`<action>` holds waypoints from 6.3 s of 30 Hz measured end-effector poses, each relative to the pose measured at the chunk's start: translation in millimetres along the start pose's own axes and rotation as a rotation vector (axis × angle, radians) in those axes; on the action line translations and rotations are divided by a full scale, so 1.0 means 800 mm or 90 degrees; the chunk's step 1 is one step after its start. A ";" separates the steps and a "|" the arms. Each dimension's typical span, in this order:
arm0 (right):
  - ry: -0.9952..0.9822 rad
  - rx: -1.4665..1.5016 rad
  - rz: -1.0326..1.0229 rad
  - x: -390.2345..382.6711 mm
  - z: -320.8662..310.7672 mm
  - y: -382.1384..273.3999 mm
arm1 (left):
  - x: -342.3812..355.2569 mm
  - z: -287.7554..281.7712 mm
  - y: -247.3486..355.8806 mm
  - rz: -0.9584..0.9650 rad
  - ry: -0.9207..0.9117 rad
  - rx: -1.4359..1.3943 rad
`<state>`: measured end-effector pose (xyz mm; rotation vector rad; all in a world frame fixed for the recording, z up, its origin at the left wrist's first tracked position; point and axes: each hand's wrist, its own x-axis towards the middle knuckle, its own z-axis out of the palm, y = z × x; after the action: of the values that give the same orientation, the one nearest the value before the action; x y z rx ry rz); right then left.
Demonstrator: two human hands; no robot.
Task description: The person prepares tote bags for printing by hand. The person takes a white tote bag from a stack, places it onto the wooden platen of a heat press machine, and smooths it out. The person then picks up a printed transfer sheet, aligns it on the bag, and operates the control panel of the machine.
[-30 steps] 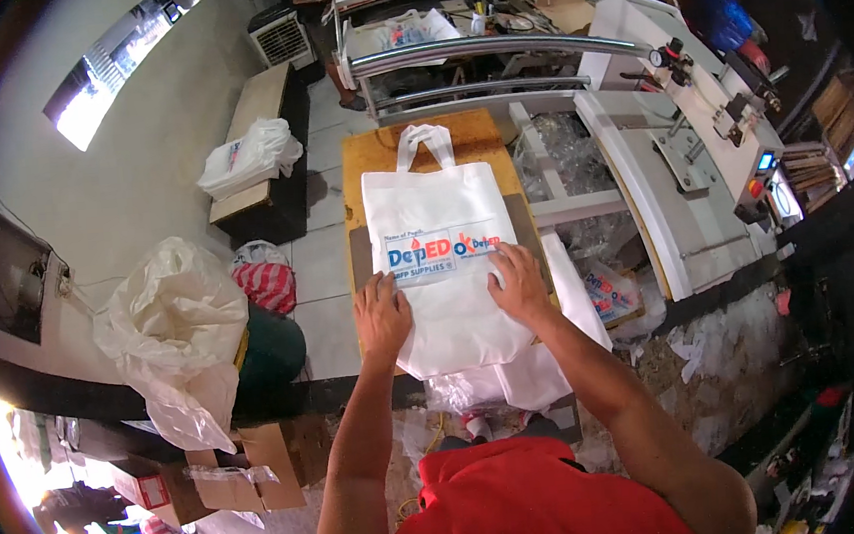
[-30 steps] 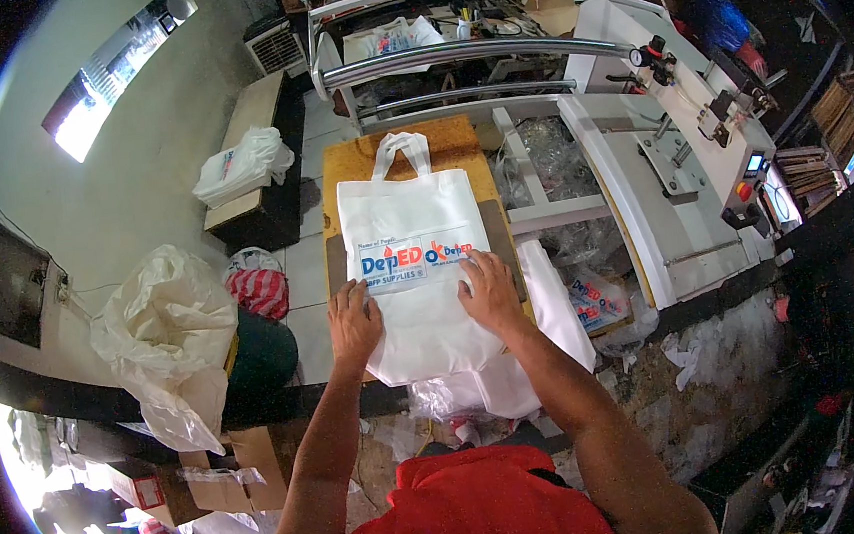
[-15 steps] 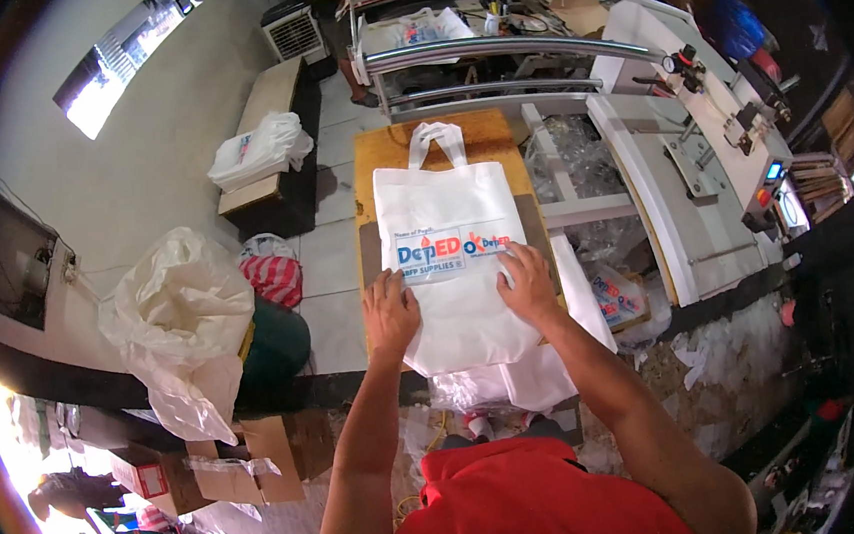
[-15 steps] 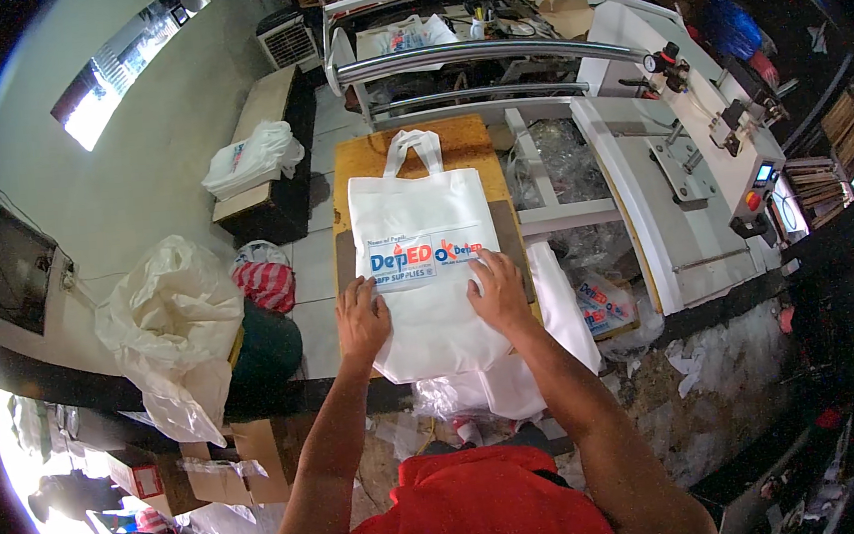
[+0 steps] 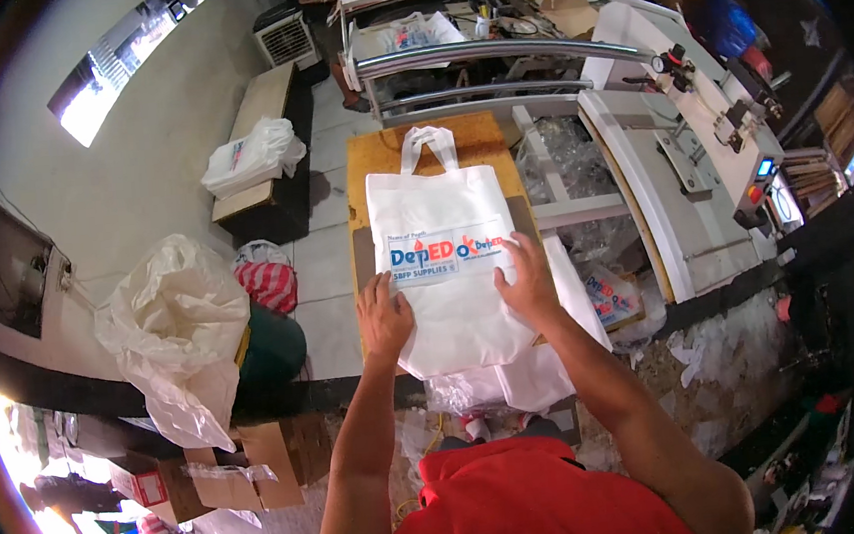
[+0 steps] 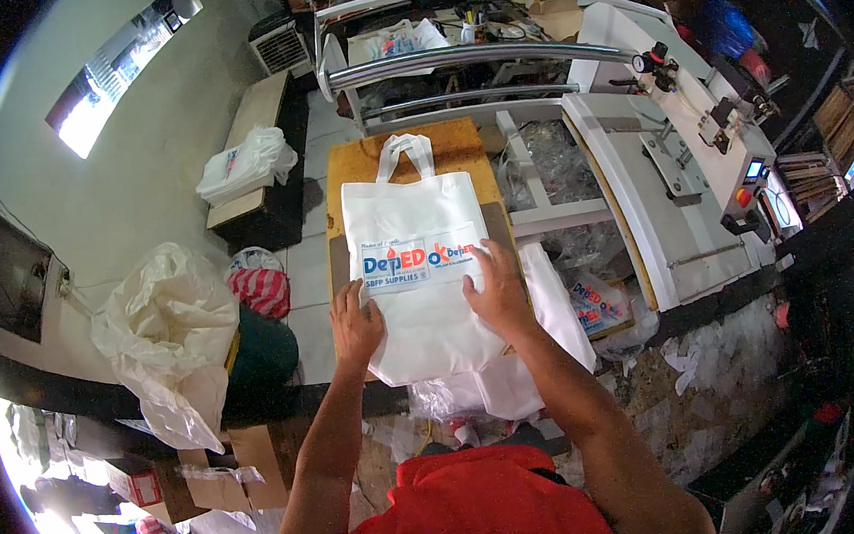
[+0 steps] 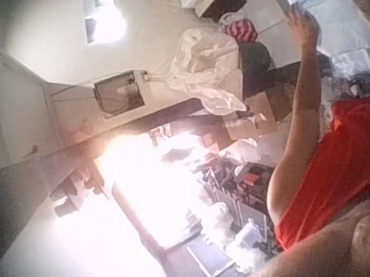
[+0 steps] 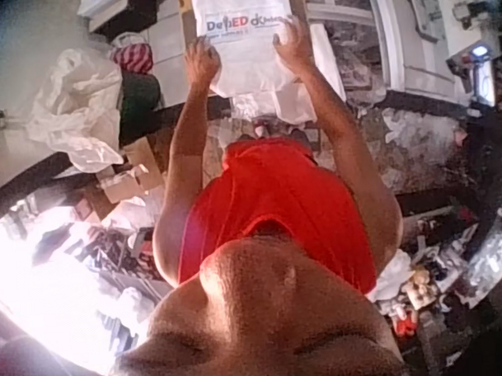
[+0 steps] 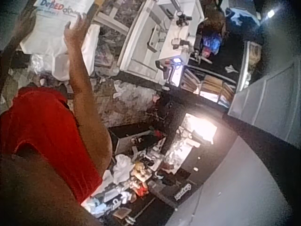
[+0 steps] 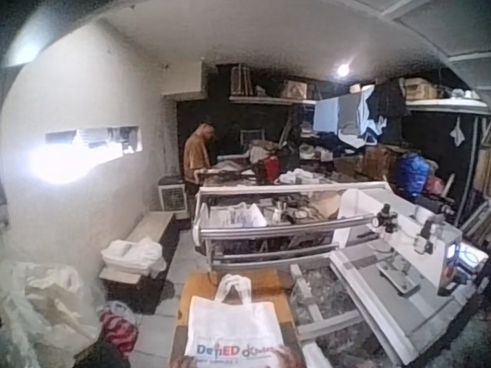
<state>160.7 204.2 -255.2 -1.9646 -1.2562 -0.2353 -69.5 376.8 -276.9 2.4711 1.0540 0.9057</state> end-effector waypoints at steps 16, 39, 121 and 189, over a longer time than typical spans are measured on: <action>0.108 -0.586 0.328 0.006 -0.462 0.376 | 0.000 0.008 -0.030 -0.021 0.121 -0.238; 0.014 -0.280 0.038 0.013 -0.301 0.068 | 0.000 0.000 -0.019 -0.072 0.113 -0.262; 0.441 0.279 -0.379 0.065 -0.817 0.264 | 0.046 -0.039 0.820 0.368 0.723 -0.179; 0.056 -0.251 0.429 -0.287 -0.545 0.767 | -0.124 0.360 0.654 -0.348 0.047 -0.381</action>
<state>664.6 -385.2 -390.9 -2.5615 -0.4559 -0.2321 347.2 -62.2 -277.8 1.5683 1.1814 0.9519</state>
